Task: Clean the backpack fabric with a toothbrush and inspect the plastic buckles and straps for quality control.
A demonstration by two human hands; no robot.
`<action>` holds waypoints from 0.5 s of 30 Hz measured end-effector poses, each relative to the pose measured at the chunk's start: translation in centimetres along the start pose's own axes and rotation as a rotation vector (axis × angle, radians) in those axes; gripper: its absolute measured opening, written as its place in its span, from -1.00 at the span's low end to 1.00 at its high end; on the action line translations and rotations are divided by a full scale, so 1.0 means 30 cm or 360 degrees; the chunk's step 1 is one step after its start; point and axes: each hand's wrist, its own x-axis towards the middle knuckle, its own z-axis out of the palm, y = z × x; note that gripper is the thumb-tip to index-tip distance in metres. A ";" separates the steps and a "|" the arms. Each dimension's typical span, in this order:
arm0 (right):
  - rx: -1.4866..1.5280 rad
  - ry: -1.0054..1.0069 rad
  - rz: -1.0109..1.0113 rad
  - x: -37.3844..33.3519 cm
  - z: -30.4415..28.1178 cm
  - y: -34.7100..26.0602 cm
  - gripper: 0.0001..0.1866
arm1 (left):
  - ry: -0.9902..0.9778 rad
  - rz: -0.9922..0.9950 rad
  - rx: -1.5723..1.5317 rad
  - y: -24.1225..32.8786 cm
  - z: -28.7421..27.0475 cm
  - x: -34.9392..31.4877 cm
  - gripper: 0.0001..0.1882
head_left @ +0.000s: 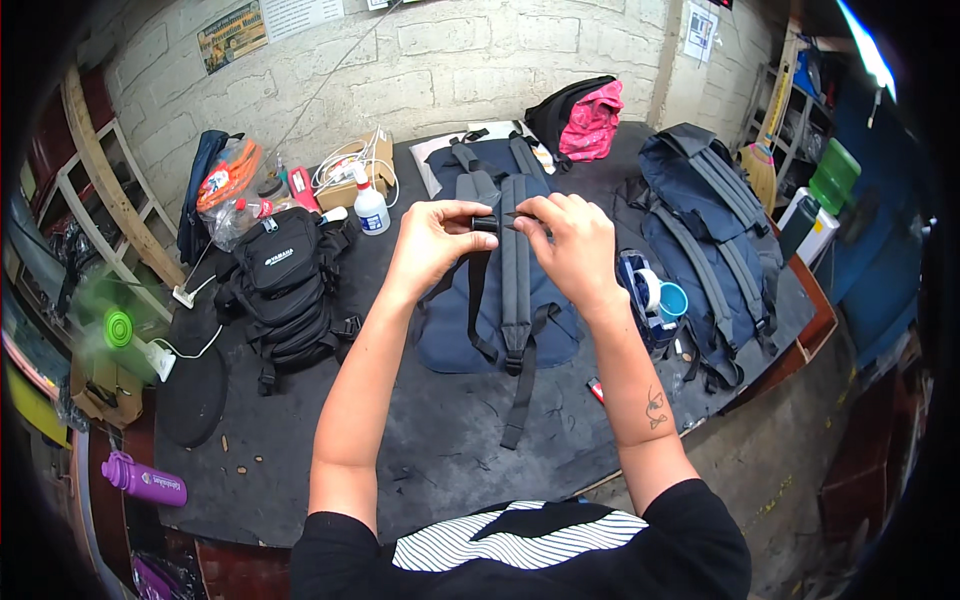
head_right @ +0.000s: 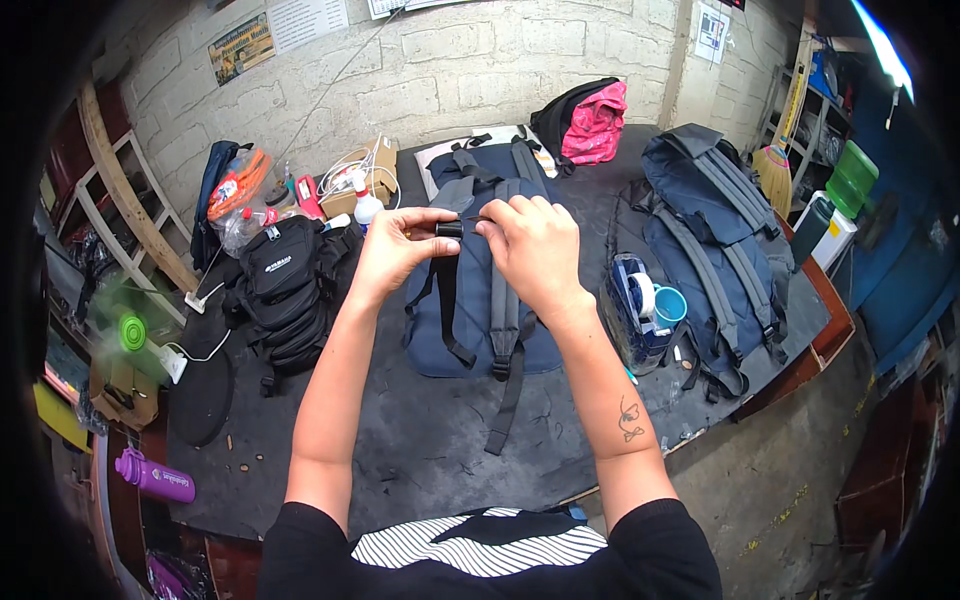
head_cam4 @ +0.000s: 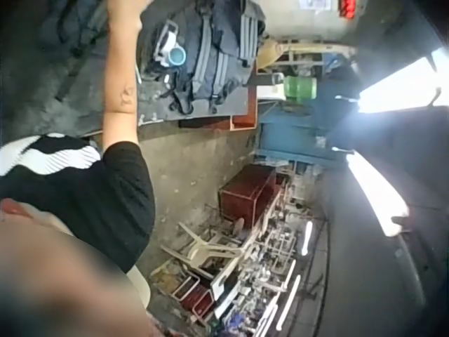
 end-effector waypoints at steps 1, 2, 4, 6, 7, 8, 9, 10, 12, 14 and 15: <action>-0.0017 -0.0012 -0.0028 0.003 0.005 -0.001 -0.90 | -0.0006 0.0009 0.0023 0.001 0.001 0.000 -0.63; -0.0033 -0.0024 -0.0057 0.004 0.010 -0.001 -0.90 | -0.0007 0.0006 0.0022 0.002 0.000 0.000 -0.63; -0.0034 -0.0018 -0.0069 0.003 0.020 0.004 -0.90 | -0.0028 -0.0027 0.0025 0.005 -0.002 0.001 -0.63; -0.0035 -0.0011 -0.0081 0.003 0.023 0.005 -0.90 | -0.0039 -0.0019 0.0019 0.001 -0.002 0.005 -0.63; 0.0025 -0.0030 -0.0019 0.001 0.020 0.009 -0.90 | -0.0052 -0.0010 0.0014 -0.002 -0.001 0.007 -0.64; 0.0085 -0.0049 0.0043 0.000 0.017 0.011 -0.89 | -0.0052 -0.0009 0.0014 -0.004 0.001 0.007 -0.64; 0.0087 -0.0049 0.0040 0.000 0.014 0.011 -0.89 | -0.0035 -0.0029 0.0012 -0.008 0.003 0.007 -0.64; 0.0072 -0.0003 0.0070 0.001 0.006 0.009 -0.89 | -0.0018 -0.0049 0.0011 -0.012 0.003 0.007 -0.64; 0.0057 0.0023 0.0086 0.006 -0.007 0.001 -0.89 | -0.0026 -0.0027 0.0028 -0.019 -0.001 0.014 -0.65; 0.0025 0.0000 0.0044 0.009 -0.002 -0.005 -0.89 | -0.0037 -0.0006 0.0044 -0.017 -0.006 0.011 -0.65; -0.0012 -0.0020 0.0000 0.010 0.000 -0.002 -0.89 | -0.0020 -0.0010 0.0055 -0.013 -0.004 0.012 -0.65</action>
